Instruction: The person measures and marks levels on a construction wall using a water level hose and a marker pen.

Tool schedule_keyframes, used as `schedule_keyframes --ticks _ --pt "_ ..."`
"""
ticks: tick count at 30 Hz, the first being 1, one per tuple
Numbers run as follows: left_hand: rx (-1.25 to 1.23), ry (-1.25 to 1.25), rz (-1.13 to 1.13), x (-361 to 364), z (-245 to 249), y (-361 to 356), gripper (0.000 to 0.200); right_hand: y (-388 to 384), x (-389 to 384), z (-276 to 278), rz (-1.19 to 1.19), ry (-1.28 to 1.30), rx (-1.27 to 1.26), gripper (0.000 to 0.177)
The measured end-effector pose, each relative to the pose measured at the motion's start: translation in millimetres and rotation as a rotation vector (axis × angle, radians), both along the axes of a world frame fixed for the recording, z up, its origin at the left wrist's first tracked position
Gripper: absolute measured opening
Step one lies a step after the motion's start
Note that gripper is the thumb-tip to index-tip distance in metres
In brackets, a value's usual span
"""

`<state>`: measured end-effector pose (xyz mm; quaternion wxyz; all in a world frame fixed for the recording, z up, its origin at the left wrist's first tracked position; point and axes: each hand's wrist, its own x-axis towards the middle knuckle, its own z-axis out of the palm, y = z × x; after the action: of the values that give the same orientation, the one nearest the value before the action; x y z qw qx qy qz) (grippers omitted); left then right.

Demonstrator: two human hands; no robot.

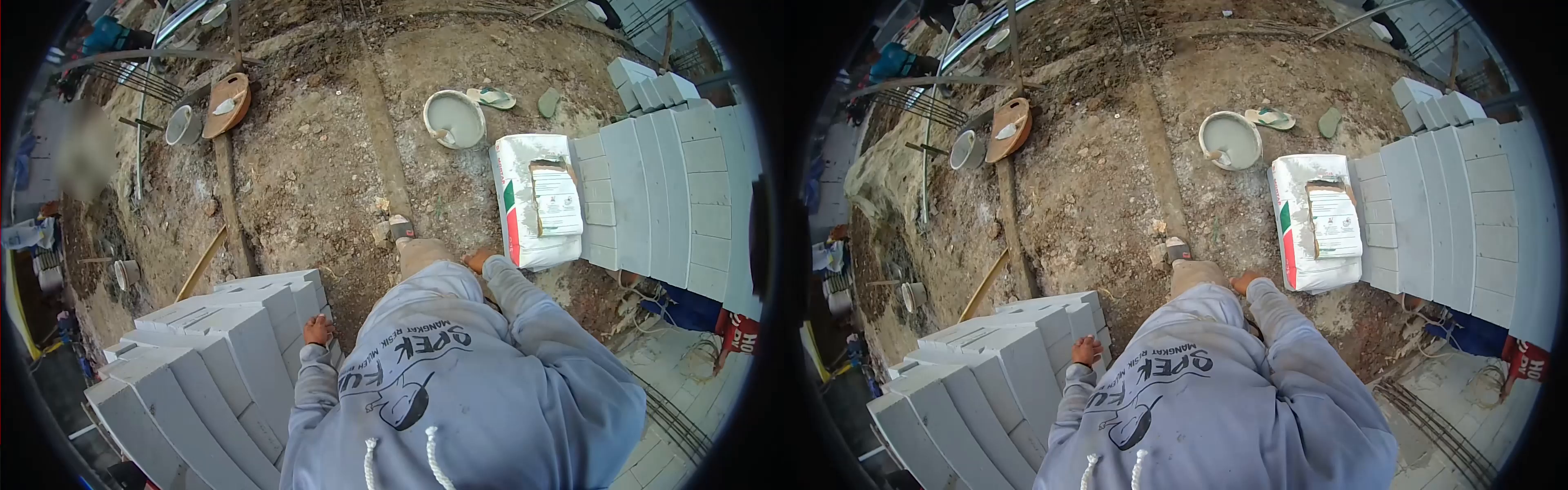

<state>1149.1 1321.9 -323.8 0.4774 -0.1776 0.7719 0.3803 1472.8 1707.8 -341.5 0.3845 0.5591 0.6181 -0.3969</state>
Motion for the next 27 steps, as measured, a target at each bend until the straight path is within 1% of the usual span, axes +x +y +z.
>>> schedule_keyframes --ticks 1,2,3,4,5,6,7,8,9,11,12,13,14,15,16,17,18,19,21,22,23,24,25,26,27 --pt "-0.005 0.037 -0.120 -23 3 23 0.030 7 -11 -3 -0.003 0.008 -0.066 0.076" --pt "-0.003 0.040 -0.135 -40 11 52 0.030 15 -21 -18 0.044 0.114 -0.131 0.078" --pt "0.050 0.092 -0.126 -54 22 79 0.030 21 -30 -32 0.084 0.217 -0.192 0.080" --pt "0.105 0.143 -0.121 -67 34 110 0.030 27 -41 -38 0.054 0.277 -0.149 0.076" --pt "0.108 0.142 -0.146 -76 44 143 0.030 34 -57 -32 0.025 0.337 -0.108 0.072" --pt "0.145 0.199 -0.155 -79 55 171 0.028 45 -69 -25 0.005 0.337 -0.113 0.072" --pt "0.176 0.258 -0.158 -80 62 191 0.027 66 -89 5 0.020 0.379 -0.177 0.075" --pt "0.214 0.260 -0.223 -83 65 207 0.029 81 -102 26 0.041 0.427 -0.240 0.078" --pt "0.167 0.232 -0.294 -87 68 223 0.033 90 -111 33 0.035 0.444 -0.239 0.078" --pt "0.148 0.185 -0.371 -93 61 242 0.033 105 -123 41 0.076 0.556 -0.237 0.076" --pt "0.138 0.182 -0.372 -93 57 249 0.031 105 -124 22 0.102 0.595 -0.230 0.072" --pt "0.127 0.177 -0.375 -97 54 253 0.029 105 -126 9 0.081 0.610 -0.224 0.072" --pt "0.142 0.199 -0.461 -117 17 234 0.029 104 -128 -5 0.130 0.606 -0.285 0.072" --pt "0.238 0.151 -0.453 -133 9 231 0.030 106 -130 -19 0.182 0.599 -0.346 0.071" --pt "0.148 0.149 -0.379 -139 23 245 0.029 108 -131 -32 0.167 0.608 -0.338 0.071" --pt "0.061 0.149 -0.303 -143 44 265 0.029 113 -133 -46 0.098 0.621 -0.371 0.070" --pt "0.008 0.147 -0.362 -157 48 275 0.028 122 -138 -55 0.032 0.634 -0.407 0.069" --pt "-0.047 0.144 -0.422 -173 51 279 0.027 135 -142 -55 0.019 0.644 -0.401 0.069" --pt "-0.052 0.051 -0.375 -218 33 278 0.026 168 -153 -45 0.073 0.400 -0.374 0.067" --pt "-0.062 0.021 -0.402 -246 16 281 0.025 177 -151 -72 0.065 0.316 -0.274 0.066" --pt "-0.091 0.053 -0.546 -280 -11 278 0.025 185 -155 -98 0.050 0.226 -0.176 0.065" --pt "-0.142 0.200 -0.980 -320 -56 262 0.026 208 -164 -89 0.011 0.221 -0.155 0.065" --pt "-0.201 0.365 -1.294 -355 -93 260 0.027 228 -168 -64 -0.165 0.134 -0.163 0.065" --pt "-0.241 0.316 -1.326 -375 -88 301 0.029 254 -171 -42 -0.340 0.042 -0.164 0.066" --pt "-0.256 0.202 -1.104 -386 -74 354 0.031 282 -173 -38 -0.371 0.023 -0.126 0.066"
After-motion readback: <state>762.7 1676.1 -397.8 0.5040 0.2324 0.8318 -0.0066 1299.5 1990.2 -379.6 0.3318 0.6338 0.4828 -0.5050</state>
